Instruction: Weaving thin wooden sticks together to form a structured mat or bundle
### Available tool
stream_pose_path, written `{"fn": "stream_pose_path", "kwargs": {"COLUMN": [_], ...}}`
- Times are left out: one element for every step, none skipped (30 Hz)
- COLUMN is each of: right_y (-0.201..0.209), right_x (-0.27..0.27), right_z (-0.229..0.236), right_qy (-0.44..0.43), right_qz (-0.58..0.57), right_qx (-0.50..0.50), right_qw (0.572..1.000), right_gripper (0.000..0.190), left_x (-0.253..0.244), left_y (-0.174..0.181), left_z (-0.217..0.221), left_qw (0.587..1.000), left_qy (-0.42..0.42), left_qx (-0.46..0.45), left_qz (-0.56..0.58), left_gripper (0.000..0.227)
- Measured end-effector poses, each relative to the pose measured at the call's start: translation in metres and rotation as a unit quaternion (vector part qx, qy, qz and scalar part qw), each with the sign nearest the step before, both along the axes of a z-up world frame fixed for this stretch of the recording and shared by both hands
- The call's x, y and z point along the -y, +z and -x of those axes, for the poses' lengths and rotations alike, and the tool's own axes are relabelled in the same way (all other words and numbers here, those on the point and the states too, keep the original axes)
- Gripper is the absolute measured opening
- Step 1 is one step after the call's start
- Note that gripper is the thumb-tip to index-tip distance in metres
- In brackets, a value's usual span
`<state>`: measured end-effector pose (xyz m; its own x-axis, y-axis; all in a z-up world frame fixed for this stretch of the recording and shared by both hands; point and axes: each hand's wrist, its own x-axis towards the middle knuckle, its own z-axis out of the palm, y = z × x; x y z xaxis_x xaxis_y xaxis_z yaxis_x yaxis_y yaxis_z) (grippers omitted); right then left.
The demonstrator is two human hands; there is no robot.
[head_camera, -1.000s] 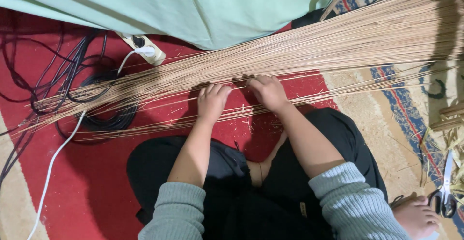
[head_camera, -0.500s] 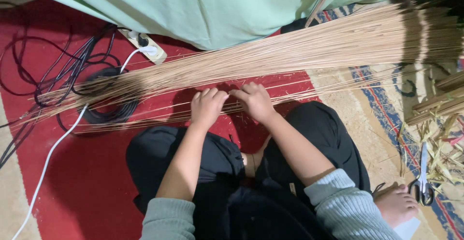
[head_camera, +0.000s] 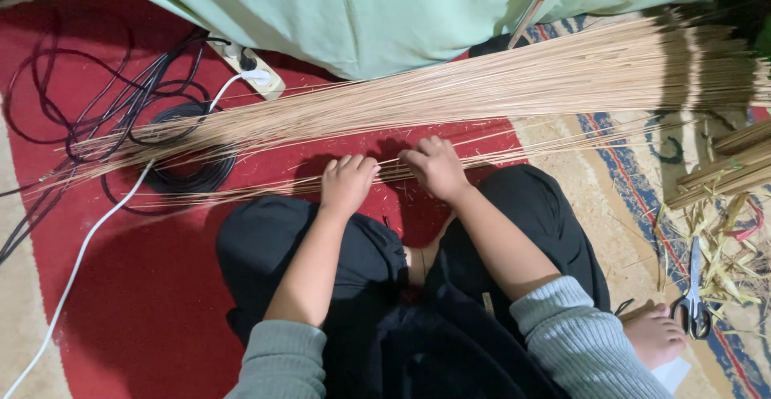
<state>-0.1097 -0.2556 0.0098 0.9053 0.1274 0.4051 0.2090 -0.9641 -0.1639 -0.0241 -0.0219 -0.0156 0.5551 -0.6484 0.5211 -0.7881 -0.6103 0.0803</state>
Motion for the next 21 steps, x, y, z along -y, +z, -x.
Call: {"fn": "stream_pose_path", "kwargs": {"right_y": [-0.001,-0.001,-0.003,-0.011,-0.02,-0.029,-0.036,-0.044,-0.051,-0.052,-0.052,-0.051,-0.042,-0.033,-0.024,-0.021,-0.019,-0.016,-0.018,-0.019,-0.021], "right_x": [-0.001,-0.001,-0.002,0.009,0.019,0.03,0.041,0.052,0.064,0.062,0.061,0.061,0.052,0.043,0.032,0.025,0.02,0.014,0.024,0.033,0.042], "right_z": [-0.001,-0.001,-0.001,-0.001,-0.002,-0.003,-0.003,-0.003,-0.001,-0.001,0.0,0.001,0.001,0.002,0.001,0.002,0.003,0.003,0.002,0.001,0.0], "right_qy": [0.001,0.017,0.032,0.033,-0.025,-0.083,-0.082,-0.126,-0.17,-0.17,-0.172,-0.174,-0.175,-0.124,-0.072,-0.073,-0.047,-0.02,-0.021,-0.062,-0.103], "right_qz": [0.001,0.014,0.027,0.028,0.037,0.045,0.044,0.039,0.033,0.032,0.036,0.04,0.04,0.016,-0.008,-0.009,-0.024,-0.04,-0.039,-0.013,0.013], "right_qx": [0.001,0.001,0.001,0.001,-0.036,-0.073,-0.072,-0.078,-0.085,-0.085,-0.072,-0.06,-0.058,-0.054,-0.048,-0.047,-0.07,-0.093,-0.094,-0.087,-0.08], "right_qw": [1.0,1.0,0.999,0.999,0.998,0.993,0.993,0.988,0.981,0.981,0.982,0.982,0.982,0.991,0.996,0.996,0.996,0.995,0.995,0.994,0.991], "right_gripper": [0.012,0.016,0.02,0.02,0.02,0.02,0.02,0.018,0.02,0.02,0.018,0.016,0.016,0.014,0.012,0.012,0.014,0.017,0.017,0.016,0.015], "left_x": [-0.004,-0.007,-0.011,-0.019,-0.028,-0.038,-0.038,-0.039,-0.039,-0.038,-0.034,-0.031,-0.024,-0.018,-0.013,-0.01,-0.007,-0.004,-0.011,-0.018,-0.026], "left_y": [0.0,0.0,0.0,-0.002,-0.004,-0.006,-0.004,-0.002,0.0,-0.003,-0.005,-0.008,-0.008,-0.009,-0.009,-0.012,-0.015,-0.018,-0.01,-0.003,0.004], "left_z": [-0.005,-0.01,-0.015,-0.019,-0.023,-0.028,-0.028,-0.027,-0.026,-0.025,-0.024,-0.023,-0.018,-0.012,-0.007,-0.005,-0.004,-0.004,-0.009,-0.015,-0.02], "left_qw": [1.0,1.0,0.999,0.999,0.997,0.99,0.99,0.987,0.983,0.983,0.982,0.981,0.981,0.991,0.997,0.997,0.997,0.997,0.997,0.995,0.992], "left_qy": [0.001,0.015,0.029,0.029,0.083,0.137,0.138,0.162,0.184,0.184,0.19,0.196,0.195,0.134,0.073,0.072,0.067,0.061,0.061,0.093,0.124], "left_qx": [0.001,0.008,0.015,0.015,-0.005,-0.026,-0.024,-0.02,-0.016,-0.015,-0.009,-0.003,-0.002,-0.009,-0.014,-0.012,0.012,0.035,0.035,0.03,0.024], "left_qz": [0.001,0.003,0.005,0.006,0.006,0.005,0.004,0.005,0.006,0.004,0.003,0.002,0.003,-0.015,-0.033,-0.033,-0.031,-0.028,-0.028,-0.019,-0.011], "left_gripper": [0.008,0.01,0.013,0.013,0.015,0.017,0.017,0.017,0.018,0.018,0.022,0.026,0.026,0.023,0.022,0.022,0.019,0.018,0.018,0.022,0.026]}}
